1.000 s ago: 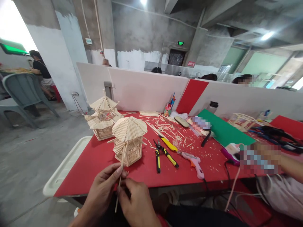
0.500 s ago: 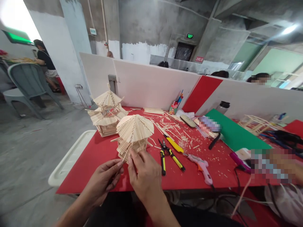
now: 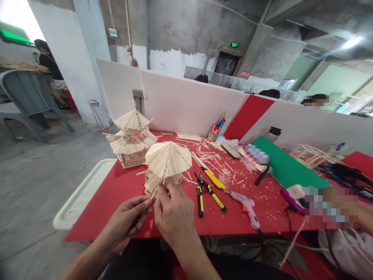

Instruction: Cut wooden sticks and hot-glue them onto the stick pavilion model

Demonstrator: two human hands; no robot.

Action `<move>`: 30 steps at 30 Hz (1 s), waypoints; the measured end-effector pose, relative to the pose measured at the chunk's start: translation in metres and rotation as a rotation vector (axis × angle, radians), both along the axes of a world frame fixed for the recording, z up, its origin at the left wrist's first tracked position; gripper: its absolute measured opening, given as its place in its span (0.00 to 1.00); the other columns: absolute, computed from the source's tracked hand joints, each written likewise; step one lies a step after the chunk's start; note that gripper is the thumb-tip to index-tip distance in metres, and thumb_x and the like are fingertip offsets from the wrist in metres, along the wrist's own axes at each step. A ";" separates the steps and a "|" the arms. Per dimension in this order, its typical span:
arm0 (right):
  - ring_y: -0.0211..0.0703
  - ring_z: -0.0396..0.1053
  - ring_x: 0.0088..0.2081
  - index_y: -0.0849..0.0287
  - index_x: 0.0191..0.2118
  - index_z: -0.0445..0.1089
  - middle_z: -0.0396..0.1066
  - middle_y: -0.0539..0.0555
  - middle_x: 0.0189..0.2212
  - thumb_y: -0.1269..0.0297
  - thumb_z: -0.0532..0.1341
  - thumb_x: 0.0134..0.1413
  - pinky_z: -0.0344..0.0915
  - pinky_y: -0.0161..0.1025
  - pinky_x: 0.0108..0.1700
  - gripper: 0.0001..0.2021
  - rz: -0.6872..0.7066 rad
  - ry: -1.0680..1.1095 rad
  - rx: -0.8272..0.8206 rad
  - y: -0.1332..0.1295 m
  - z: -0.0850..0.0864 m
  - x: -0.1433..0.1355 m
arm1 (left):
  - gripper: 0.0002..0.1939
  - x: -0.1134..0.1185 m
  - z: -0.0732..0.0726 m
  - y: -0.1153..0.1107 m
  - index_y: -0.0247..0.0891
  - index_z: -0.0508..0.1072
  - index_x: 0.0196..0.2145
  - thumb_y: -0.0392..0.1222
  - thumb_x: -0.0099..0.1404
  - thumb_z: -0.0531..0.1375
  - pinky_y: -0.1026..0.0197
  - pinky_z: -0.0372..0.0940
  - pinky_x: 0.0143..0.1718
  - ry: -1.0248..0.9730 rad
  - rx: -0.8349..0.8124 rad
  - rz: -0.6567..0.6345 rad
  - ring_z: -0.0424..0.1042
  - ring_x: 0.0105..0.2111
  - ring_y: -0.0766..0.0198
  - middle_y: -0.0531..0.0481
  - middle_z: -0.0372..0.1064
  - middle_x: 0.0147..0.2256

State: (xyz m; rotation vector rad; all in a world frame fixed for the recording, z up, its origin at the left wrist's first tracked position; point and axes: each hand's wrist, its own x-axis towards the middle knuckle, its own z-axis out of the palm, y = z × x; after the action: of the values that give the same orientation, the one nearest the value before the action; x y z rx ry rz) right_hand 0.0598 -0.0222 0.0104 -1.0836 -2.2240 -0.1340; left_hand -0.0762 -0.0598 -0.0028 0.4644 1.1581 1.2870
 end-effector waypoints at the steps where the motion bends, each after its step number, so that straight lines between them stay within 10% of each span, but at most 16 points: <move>1: 0.43 0.66 0.37 0.59 0.51 0.68 0.69 0.55 0.35 0.66 0.52 0.58 0.60 0.37 0.37 0.17 0.000 -0.002 0.002 0.000 0.000 0.000 | 0.19 0.000 0.000 0.000 0.33 0.74 0.28 0.48 0.42 0.70 0.75 0.42 0.09 0.002 0.005 -0.005 0.52 0.10 0.79 0.59 0.62 0.15; 30: 0.43 0.66 0.39 0.60 0.51 0.68 0.69 0.55 0.35 0.67 0.52 0.58 0.62 0.38 0.38 0.17 0.016 0.030 0.004 0.000 -0.004 0.000 | 0.17 -0.005 -0.001 0.008 0.34 0.70 0.22 0.51 0.47 0.67 0.72 0.41 0.09 0.064 0.046 -0.094 0.52 0.10 0.77 0.58 0.61 0.14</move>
State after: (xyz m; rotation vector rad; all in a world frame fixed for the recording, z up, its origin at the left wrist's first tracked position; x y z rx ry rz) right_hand 0.0595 -0.0224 0.0064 -1.0585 -2.2050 -0.1145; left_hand -0.0808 -0.0517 -0.0038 0.5905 1.1486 1.2268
